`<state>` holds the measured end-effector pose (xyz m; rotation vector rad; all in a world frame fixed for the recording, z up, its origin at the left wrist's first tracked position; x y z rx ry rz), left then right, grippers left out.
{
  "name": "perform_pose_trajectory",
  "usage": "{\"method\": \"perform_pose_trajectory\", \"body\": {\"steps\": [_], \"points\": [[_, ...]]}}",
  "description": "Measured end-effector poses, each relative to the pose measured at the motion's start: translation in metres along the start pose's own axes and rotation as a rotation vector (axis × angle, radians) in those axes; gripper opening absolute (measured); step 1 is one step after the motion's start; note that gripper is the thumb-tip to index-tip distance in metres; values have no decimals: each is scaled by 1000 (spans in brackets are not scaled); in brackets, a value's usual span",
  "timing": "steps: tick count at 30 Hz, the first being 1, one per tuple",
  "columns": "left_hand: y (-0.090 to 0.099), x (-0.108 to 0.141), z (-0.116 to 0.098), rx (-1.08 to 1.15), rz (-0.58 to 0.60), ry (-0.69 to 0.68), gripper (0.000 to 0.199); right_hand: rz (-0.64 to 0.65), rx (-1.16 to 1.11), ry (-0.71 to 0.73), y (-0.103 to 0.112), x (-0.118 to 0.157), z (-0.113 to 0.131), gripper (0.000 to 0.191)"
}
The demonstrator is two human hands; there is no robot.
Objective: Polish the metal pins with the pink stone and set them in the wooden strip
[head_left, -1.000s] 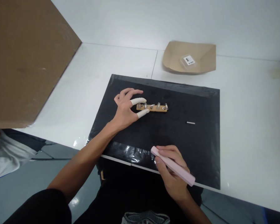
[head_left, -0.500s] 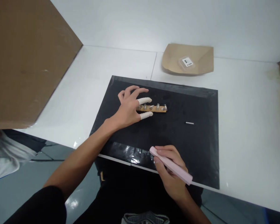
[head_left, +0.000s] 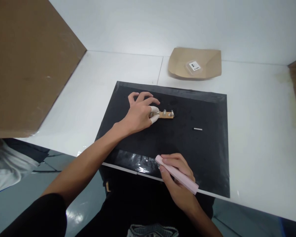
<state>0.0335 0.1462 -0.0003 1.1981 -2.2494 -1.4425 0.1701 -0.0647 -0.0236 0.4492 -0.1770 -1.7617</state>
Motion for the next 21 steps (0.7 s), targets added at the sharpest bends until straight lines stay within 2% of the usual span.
{"method": "perform_pose_trajectory", "body": {"steps": [6, 11, 15, 18, 21], "points": [[1, 5, -8, -95, -46, -65, 16, -2, 13, 19, 0, -2, 2, 20], [25, 26, -32, -124, -241, -56, 9, -3, -2, 22, -1, -2, 3, 21], [33, 65, -51, -160, -366, 121, 8, 6, 2, 11, -1, -1, 1, 22], [22, 91, -48, -234, -410, 309, 11, 9, 9, -5, -2, 1, -2, 21], [4, 103, -36, -244, -446, 417, 11, 9, 22, -3, -1, 2, -4, 20]]}}
Point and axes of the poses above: each hand's wrist, its own x-axis away from the middle knuckle, its own y-axis out of the back of the hand, z = x × y, the point moved 3 cm from there along -x, towards the middle knuckle, and after that the axes turned 9 degrees about x, right-handed, at the moved point
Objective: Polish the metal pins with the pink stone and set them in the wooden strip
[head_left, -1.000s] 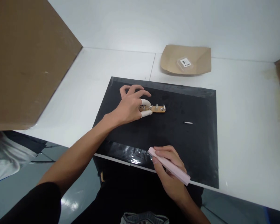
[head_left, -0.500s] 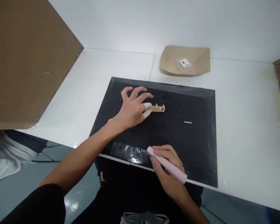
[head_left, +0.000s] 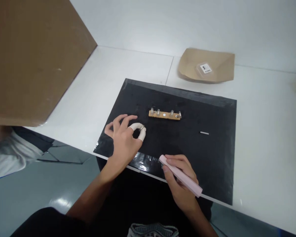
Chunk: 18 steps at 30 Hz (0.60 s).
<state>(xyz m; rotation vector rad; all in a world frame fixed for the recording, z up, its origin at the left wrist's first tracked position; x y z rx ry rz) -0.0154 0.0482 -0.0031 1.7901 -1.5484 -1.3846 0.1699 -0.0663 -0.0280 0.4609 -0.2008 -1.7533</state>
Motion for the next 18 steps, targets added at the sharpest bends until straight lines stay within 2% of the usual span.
{"method": "perform_pose_trajectory", "body": {"steps": [4, 9, 15, 18], "points": [[-16, 4, 8, 19, -50, 55, 10, 24, 23, 17, 1, 0, -2, 21], [-21, 6, 10, 41, -64, 99, 16, 66, 39, 59, 3, -3, -2, 21], [-14, 9, 19, 125, 39, 211, 16, 109, 15, 74, 2, -5, -4, 21], [-12, 6, 24, 168, 121, 195, 19, 108, 46, 85, 3, -4, -5, 22]]}}
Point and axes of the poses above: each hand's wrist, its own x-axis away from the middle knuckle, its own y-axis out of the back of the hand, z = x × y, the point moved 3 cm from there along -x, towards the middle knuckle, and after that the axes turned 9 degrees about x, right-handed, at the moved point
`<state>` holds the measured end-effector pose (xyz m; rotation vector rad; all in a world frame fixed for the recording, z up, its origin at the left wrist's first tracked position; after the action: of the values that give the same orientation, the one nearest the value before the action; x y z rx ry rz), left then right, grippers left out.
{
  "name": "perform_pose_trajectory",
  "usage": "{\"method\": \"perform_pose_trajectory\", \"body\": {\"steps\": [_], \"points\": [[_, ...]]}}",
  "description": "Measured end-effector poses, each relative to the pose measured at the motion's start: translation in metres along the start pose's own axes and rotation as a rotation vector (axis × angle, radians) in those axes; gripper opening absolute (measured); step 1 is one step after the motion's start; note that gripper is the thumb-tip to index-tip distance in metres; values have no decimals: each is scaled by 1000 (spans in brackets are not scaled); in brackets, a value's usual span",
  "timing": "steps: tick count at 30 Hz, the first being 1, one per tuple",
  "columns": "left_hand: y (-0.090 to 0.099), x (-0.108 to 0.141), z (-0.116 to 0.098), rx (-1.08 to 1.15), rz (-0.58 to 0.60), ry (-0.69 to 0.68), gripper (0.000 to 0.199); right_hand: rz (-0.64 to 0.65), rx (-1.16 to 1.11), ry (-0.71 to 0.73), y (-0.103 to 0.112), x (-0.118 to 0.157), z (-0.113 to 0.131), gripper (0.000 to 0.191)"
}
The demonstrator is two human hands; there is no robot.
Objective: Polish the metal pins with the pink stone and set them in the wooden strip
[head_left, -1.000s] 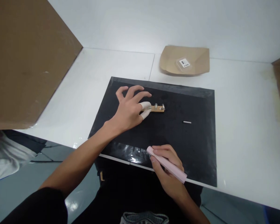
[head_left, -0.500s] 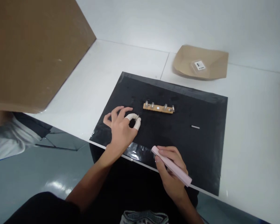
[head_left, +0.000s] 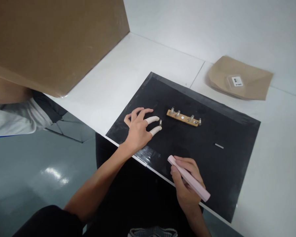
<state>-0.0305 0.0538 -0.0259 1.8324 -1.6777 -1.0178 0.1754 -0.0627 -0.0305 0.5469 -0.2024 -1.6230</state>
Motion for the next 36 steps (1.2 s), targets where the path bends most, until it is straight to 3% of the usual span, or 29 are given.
{"method": "perform_pose_trajectory", "body": {"steps": [4, 10, 15, 21, 24, 28, 32, 36], "points": [[-2, -10, 5, 39, 83, -89, 13, -12, 70, -45, 2, 4, -2, 20], [-6, -13, 10, 64, 42, -181, 6, -77, 171, -107, 0, 7, -1, 19], [-3, -11, 10, 72, 22, -218, 7, -266, 11, -266, -7, 2, 1, 15], [-5, -14, 12, 120, 23, -195, 6, -419, -103, -254, -15, 0, 0, 20], [-5, -14, 14, 162, 6, -182, 4, -411, -87, -229, -14, 2, -2, 18], [-3, -14, 14, 190, -51, -225, 6, -304, -29, -153, -14, 5, -3, 20], [-1, -14, 11, 211, -82, -331, 8, -261, 15, -46, -12, 4, -3, 20], [9, -3, -4, 278, -30, -430, 6, -246, -5, 28, -6, -5, 1, 13]]}}
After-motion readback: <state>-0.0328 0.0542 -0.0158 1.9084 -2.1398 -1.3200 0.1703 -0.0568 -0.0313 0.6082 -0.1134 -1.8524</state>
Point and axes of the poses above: each hand's wrist, its own x-axis away from the middle knuckle, its own y-axis out of the back of the hand, z = x × y, the point moved 3 cm from there along -x, towards the middle knuckle, and after that the axes turned 9 degrees about x, right-handed, at the moved point
